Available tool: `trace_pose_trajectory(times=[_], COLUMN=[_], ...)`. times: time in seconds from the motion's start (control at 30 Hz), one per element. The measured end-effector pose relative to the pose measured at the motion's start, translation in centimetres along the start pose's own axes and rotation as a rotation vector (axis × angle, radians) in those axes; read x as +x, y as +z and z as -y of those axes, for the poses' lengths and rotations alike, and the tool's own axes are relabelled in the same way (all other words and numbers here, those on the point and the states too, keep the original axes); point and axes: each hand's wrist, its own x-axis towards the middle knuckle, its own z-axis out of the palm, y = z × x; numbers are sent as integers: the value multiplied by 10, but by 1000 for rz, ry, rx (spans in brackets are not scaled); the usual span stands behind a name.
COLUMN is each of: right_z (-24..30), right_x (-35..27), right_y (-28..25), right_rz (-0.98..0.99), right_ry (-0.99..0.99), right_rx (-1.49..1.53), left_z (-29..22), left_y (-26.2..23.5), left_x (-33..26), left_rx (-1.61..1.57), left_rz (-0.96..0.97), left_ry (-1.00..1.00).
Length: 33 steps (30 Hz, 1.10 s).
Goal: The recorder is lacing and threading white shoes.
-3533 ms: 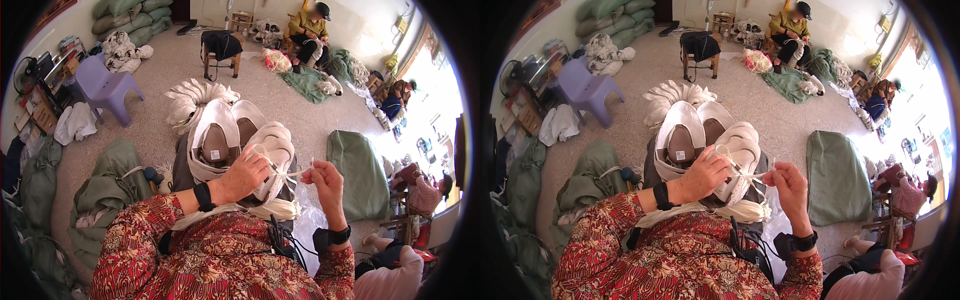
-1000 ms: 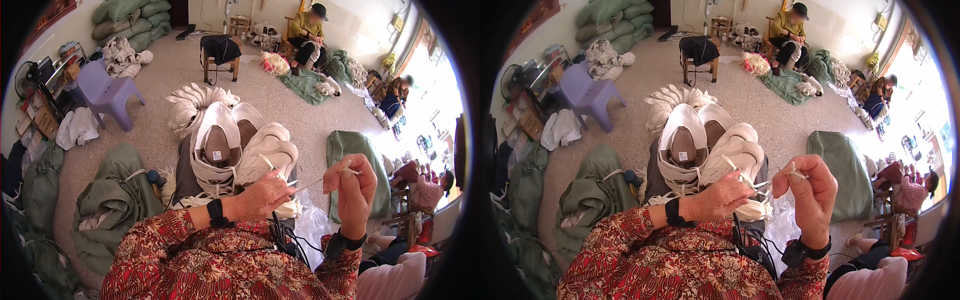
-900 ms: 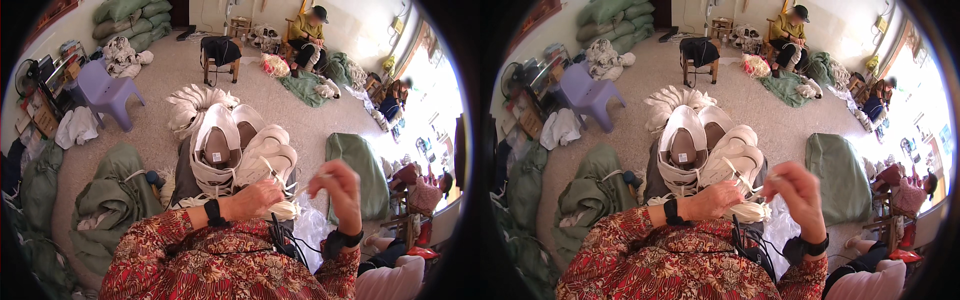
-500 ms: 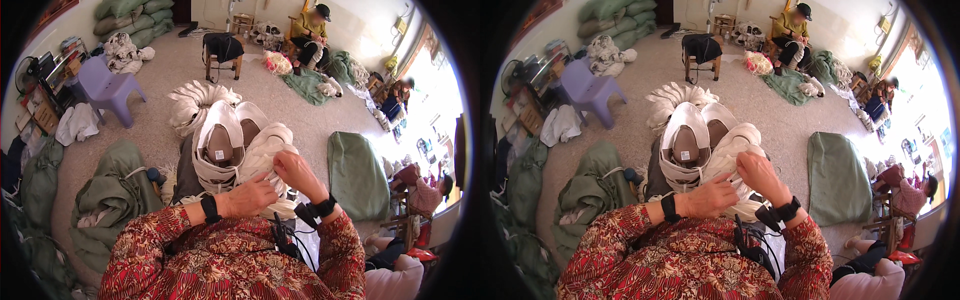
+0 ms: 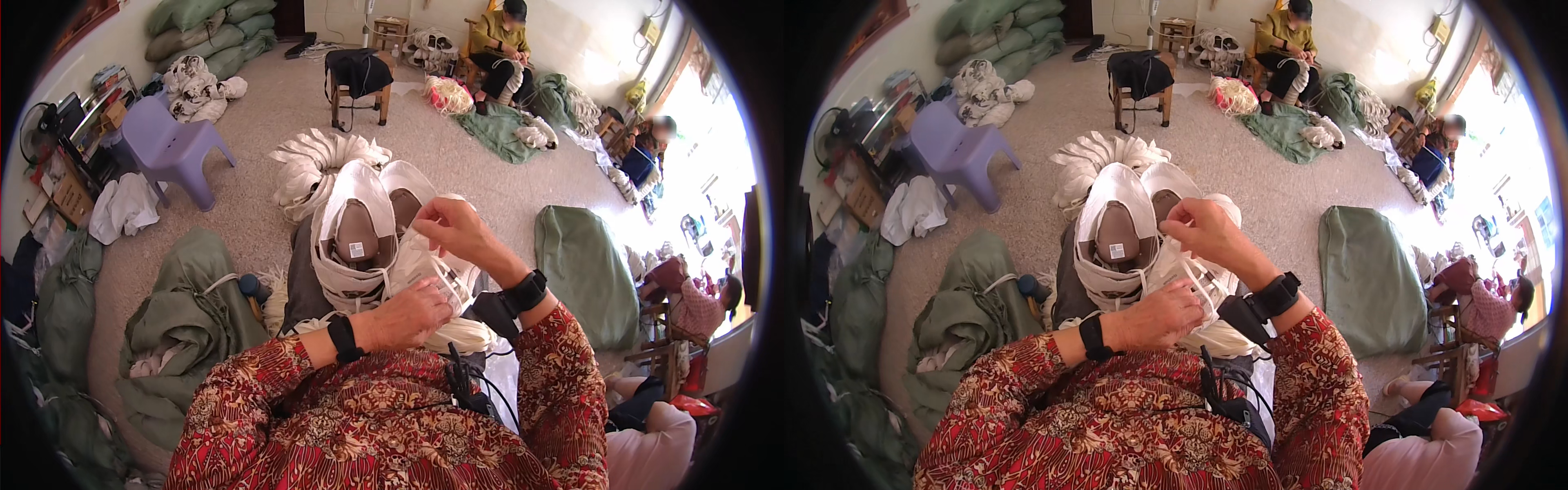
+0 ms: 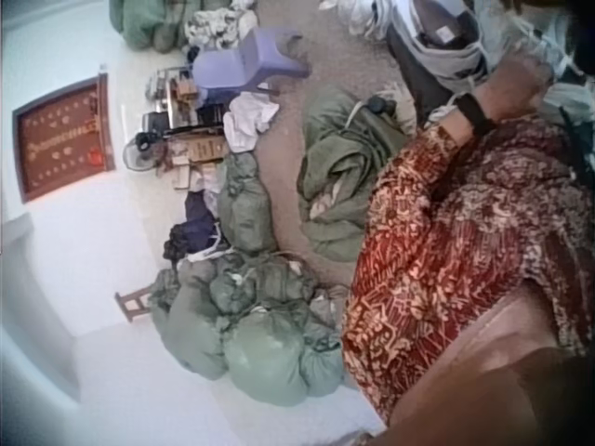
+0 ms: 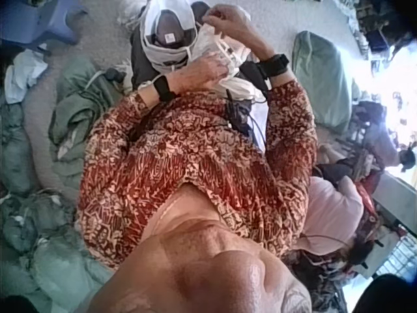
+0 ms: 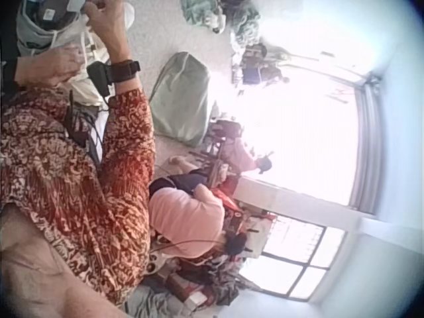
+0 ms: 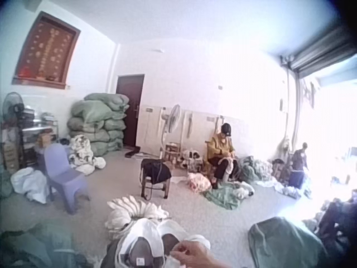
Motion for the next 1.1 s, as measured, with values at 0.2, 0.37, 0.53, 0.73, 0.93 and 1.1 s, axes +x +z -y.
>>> trace_pose_trajectory(times=[0.2,0.37,0.53,0.73,0.93,1.1], right_z=[-40,-45,-48,-12,-37,-61], right_x=[-36,-45,-27,-11,-58,-74], right_y=[-23,-11,-15,-12,-21,-14], right_rz=[24,69,158,-29,-205,-277], right_ry=[-116,-237,-251,-93,-25,-178], right_rx=[-402,-667,-800,31,-357,-385], left_z=[0,2,-3,1,-1,-21], left_y=[-1,-2,-11,-3,-15,-42], left_x=[-1,-2,5,4,2,16], left_rx=[13,-1,-87,-74,-245,-397], left_rz=[33,-13,106,-50,-11,38], left_ry=[-23,30,-77,37,-158,-200])
